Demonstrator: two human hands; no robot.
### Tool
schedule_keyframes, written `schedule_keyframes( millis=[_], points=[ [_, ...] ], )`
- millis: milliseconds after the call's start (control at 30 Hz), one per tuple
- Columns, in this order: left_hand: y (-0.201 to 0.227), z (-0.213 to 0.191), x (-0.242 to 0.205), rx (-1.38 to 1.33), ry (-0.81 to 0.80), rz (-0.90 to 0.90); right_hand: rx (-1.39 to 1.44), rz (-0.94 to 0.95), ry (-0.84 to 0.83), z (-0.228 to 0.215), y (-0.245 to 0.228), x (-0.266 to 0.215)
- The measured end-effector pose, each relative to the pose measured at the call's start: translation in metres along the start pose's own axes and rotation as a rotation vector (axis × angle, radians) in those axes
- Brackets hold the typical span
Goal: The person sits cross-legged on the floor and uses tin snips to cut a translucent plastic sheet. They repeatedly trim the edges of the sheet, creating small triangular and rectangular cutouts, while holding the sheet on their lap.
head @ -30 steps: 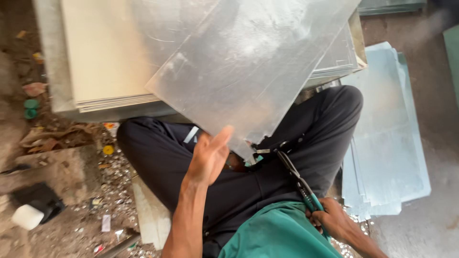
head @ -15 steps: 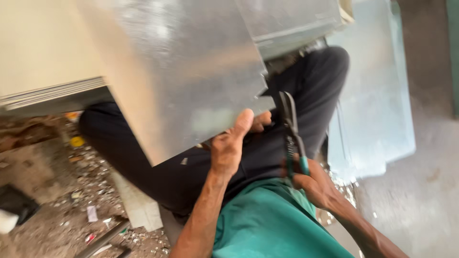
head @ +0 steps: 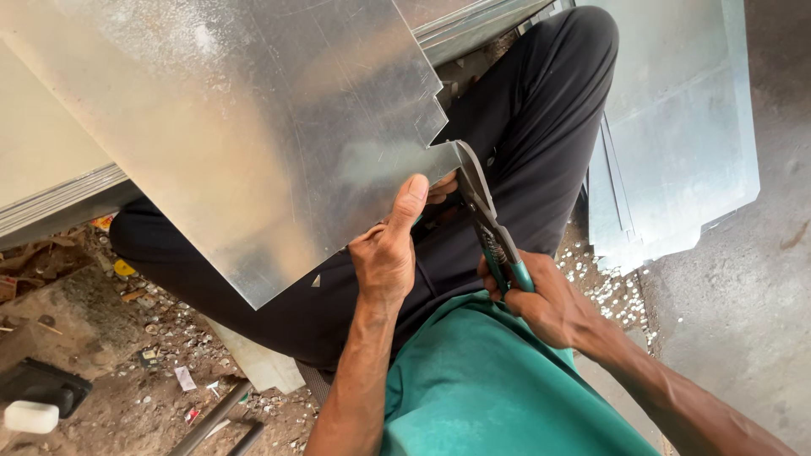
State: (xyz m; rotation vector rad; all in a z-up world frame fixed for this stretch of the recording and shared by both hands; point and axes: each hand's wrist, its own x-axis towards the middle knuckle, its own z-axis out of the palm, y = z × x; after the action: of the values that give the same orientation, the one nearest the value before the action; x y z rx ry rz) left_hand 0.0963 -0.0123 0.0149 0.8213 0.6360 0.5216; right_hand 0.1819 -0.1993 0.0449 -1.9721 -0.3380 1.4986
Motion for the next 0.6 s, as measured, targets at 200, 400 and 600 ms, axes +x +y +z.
schedule_keyframes(
  millis=[200, 400, 600],
  points=[
    [-0.008, -0.005, -0.006, -0.039, 0.061, 0.006, -0.185, 0.190, 0.061, 0.002, 0.017, 0.005],
    [-0.014, 0.003, -0.001, -0.008, 0.178, -0.028, -0.066, 0.032, -0.033, 0.008, 0.015, -0.007],
    [-0.013, 0.006, 0.005, -0.056, 0.145, 0.045, -0.120, 0.035, 0.013, 0.010, 0.003, -0.011]
  ],
)
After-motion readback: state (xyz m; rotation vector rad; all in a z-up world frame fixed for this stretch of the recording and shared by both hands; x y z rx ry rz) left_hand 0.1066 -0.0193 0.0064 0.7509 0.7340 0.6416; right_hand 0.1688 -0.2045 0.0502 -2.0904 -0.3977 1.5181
